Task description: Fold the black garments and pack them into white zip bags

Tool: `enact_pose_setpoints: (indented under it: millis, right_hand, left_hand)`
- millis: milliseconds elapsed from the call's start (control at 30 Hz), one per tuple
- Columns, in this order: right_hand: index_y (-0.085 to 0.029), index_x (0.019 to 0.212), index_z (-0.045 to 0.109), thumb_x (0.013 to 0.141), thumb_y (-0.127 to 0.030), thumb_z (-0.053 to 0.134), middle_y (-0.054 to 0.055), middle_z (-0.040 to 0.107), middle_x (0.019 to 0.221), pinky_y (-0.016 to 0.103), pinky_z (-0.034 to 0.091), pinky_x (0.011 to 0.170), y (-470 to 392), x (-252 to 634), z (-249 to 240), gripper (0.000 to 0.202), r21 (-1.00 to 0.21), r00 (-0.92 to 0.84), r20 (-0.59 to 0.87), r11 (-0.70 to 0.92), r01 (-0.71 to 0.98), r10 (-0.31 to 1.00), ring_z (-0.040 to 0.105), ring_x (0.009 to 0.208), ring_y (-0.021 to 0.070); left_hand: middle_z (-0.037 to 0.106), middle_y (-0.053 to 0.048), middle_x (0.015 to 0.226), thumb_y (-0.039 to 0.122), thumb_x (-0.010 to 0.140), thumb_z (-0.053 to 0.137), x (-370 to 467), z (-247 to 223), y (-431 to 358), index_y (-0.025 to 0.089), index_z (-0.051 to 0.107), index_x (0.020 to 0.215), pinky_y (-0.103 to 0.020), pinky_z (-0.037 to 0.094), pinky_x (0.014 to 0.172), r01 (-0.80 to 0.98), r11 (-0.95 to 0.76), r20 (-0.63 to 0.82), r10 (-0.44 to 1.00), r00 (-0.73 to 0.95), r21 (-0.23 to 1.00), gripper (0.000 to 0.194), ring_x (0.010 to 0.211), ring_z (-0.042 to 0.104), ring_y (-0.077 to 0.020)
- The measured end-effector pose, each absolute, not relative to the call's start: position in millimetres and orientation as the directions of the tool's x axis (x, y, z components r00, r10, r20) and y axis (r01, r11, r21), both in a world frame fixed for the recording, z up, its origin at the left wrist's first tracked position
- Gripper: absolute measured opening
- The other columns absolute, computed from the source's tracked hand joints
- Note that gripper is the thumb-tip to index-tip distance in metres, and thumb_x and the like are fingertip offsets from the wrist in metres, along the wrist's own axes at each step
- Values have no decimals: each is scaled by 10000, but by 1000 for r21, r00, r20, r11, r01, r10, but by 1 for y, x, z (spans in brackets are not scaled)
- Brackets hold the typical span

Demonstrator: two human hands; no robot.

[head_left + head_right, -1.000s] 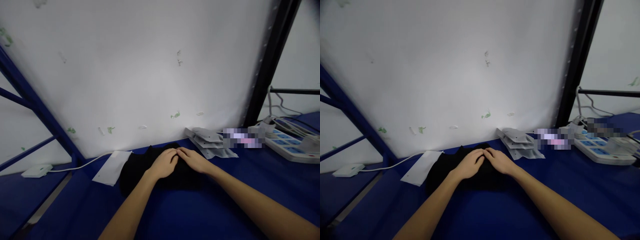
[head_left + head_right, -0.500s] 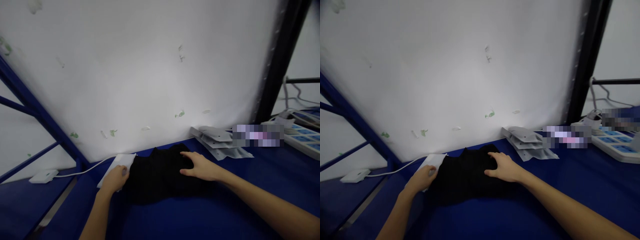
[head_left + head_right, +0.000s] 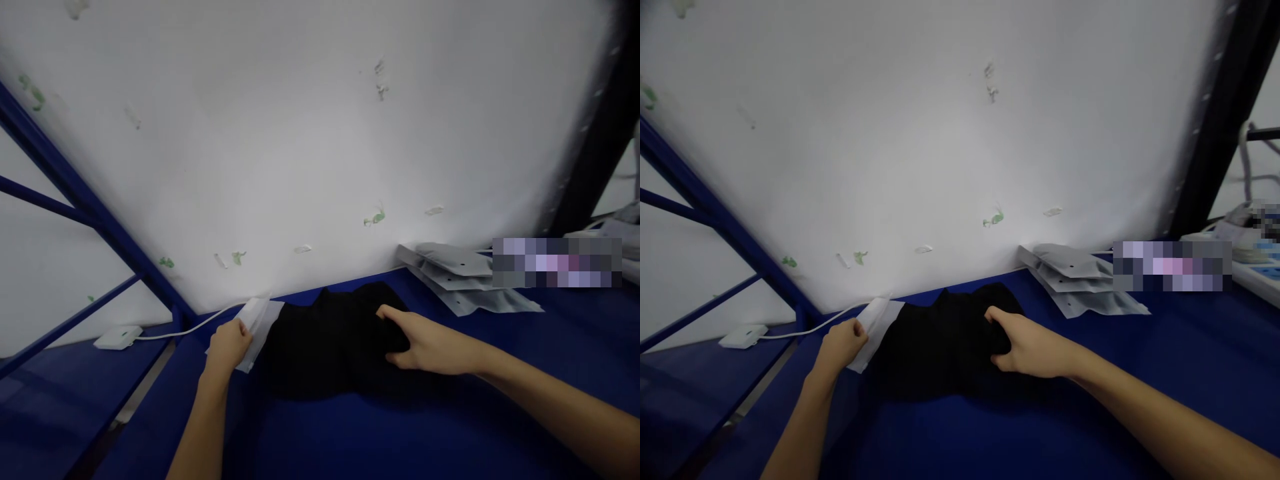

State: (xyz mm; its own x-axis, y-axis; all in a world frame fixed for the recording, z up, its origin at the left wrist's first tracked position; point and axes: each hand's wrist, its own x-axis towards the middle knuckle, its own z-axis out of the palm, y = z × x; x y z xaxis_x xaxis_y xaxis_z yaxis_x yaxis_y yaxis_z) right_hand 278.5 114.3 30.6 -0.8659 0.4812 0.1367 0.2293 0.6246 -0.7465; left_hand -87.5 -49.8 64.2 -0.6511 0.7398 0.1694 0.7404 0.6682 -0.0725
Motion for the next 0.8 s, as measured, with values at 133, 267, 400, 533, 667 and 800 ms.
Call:
enact_pose_setpoints:
  millis: [133, 267, 400, 533, 667, 800]
  right_hand:
    - [-228, 1445, 338, 727, -337, 700, 95, 658, 1173, 343, 531, 780, 114, 282, 33, 811, -767, -872, 69, 584, 264, 485, 662, 945, 262]
    - [-173, 1385, 467, 690, -422, 752, 135, 602, 1317, 379, 481, 950, 115, 280, 33, 791, -749, -847, 71, 589, 303, 526, 596, 1154, 318]
    - [-180, 920, 647, 694, -277, 701, 55, 710, 903, 309, 496, 663, 114, 277, 37, 252, -744, -867, 57, 600, 294, 495, 663, 787, 234]
    - [-184, 838, 625, 686, -142, 623, 29, 679, 863, 299, 472, 690, 113, 280, 44, 157, -741, -875, 186, 648, 174, 447, 628, 787, 205]
    - [-194, 960, 648, 684, -94, 617, 11, 660, 926, 290, 479, 752, 111, 285, 52, 295, -817, -879, 243, 575, 43, 410, 612, 842, 185]
    - [-207, 1029, 664, 717, -129, 661, 8, 666, 981, 293, 484, 787, 105, 284, 57, 321, -904, -908, 249, 416, -94, 336, 617, 900, 186]
  left_hand:
    - [693, -82, 832, 173, 807, 518, -77, 72, -50, 197, 577, 802, -323, 425, 653, 750, 656, 295, 736, -610, -87, 64, 812, 667, -266]
    - [664, -101, 960, 150, 884, 433, -50, 83, -45, 177, 572, 955, -338, 436, 746, 776, 618, 447, 733, -513, -123, 158, 903, 643, -258]
    - [644, -89, 964, 135, 918, 414, -10, 89, -28, 166, 553, 1068, -323, 441, 738, 842, 519, 513, 768, -384, -148, 208, 876, 637, -238]
    - [629, -87, 999, 64, 899, 412, 32, 83, -12, 178, 546, 1112, -314, 440, 673, 920, 364, 452, 852, -265, -147, 276, 834, 637, -225]
    - [612, -90, 1052, 61, 906, 406, 58, 65, -8, 187, 584, 1042, -323, 457, 692, 974, 202, 302, 939, -164, -99, 258, 862, 635, -226]
    - [609, -81, 1038, 26, 880, 397, 67, 54, -16, 179, 595, 1057, -331, 471, 724, 996, 41, 263, 963, -59, 73, 306, 839, 621, -208]
